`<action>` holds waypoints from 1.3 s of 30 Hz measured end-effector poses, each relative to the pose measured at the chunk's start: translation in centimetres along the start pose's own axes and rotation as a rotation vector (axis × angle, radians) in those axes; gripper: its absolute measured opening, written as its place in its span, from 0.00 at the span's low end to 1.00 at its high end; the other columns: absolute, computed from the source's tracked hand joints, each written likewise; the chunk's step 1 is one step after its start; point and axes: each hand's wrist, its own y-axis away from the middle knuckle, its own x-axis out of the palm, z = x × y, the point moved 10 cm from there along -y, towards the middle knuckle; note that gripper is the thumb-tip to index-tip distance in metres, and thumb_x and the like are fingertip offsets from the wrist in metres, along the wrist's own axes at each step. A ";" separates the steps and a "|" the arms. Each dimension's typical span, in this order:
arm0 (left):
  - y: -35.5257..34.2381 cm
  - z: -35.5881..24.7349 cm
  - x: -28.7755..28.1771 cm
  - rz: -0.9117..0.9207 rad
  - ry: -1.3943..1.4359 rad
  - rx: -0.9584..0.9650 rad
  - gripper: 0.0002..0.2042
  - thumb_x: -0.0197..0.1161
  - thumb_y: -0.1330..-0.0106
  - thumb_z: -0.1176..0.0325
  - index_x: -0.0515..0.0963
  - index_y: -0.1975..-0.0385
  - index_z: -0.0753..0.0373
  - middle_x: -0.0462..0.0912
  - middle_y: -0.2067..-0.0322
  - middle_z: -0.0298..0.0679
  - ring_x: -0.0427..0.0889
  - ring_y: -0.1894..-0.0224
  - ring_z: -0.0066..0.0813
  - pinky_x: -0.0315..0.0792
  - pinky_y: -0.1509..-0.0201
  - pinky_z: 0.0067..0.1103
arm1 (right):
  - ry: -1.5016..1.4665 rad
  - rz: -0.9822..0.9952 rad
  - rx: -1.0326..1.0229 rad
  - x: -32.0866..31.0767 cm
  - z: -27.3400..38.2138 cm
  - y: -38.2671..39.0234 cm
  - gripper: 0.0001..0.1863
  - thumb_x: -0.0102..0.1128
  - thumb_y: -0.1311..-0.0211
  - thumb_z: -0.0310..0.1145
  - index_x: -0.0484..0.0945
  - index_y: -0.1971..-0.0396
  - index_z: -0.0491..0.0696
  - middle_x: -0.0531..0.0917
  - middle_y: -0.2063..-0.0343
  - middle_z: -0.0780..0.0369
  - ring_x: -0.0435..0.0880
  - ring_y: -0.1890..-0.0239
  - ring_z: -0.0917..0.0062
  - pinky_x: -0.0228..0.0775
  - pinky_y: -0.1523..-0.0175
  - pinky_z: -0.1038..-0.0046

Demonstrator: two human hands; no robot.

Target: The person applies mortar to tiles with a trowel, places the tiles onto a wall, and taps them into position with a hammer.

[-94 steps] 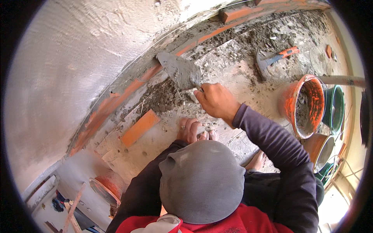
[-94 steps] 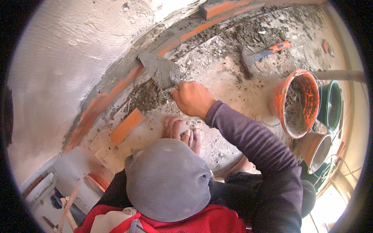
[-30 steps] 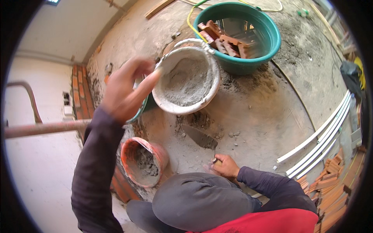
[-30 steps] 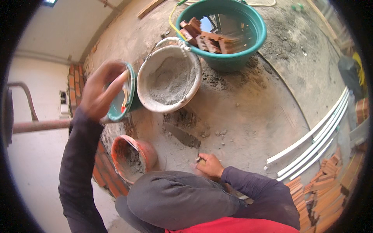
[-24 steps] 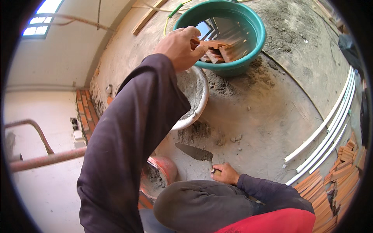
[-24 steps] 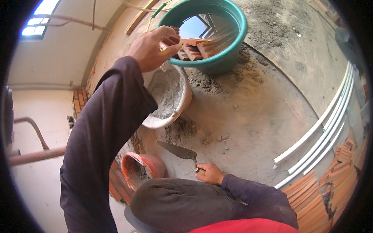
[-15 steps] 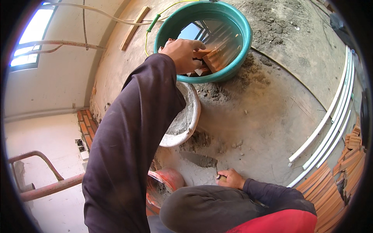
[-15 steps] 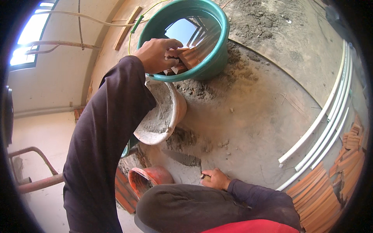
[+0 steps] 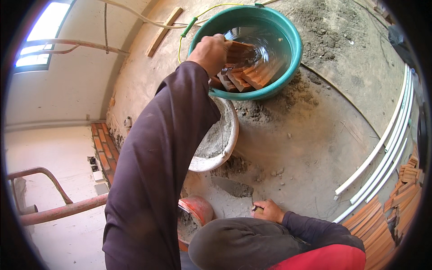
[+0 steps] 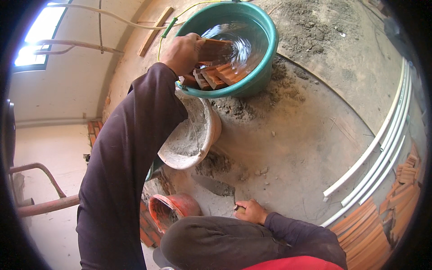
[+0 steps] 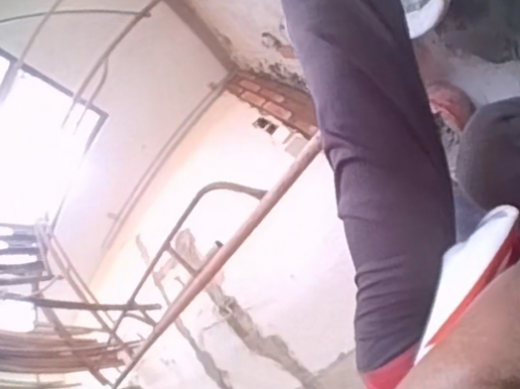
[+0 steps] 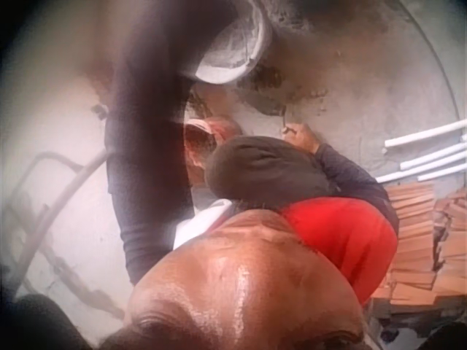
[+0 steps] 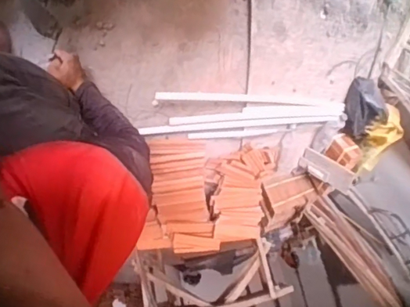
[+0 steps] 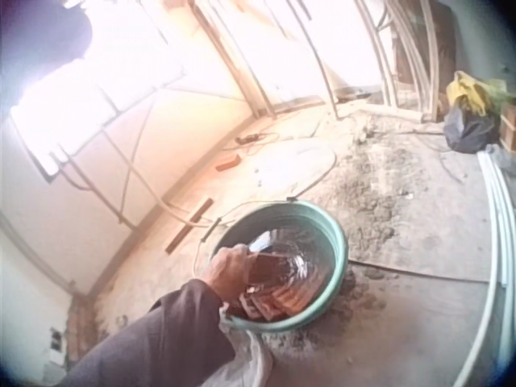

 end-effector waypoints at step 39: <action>47.5 -5.9 -8.8 0.001 0.435 -0.379 0.15 0.64 0.36 0.63 0.75 0.56 0.66 0.82 0.71 0.47 0.83 0.70 0.47 0.76 0.68 0.33 | 0.341 0.377 -0.518 4.5 27.8 -4.6 0.22 0.79 0.58 0.27 0.71 0.68 0.45 0.87 0.70 0.58 0.86 0.71 0.74 0.75 0.63 0.75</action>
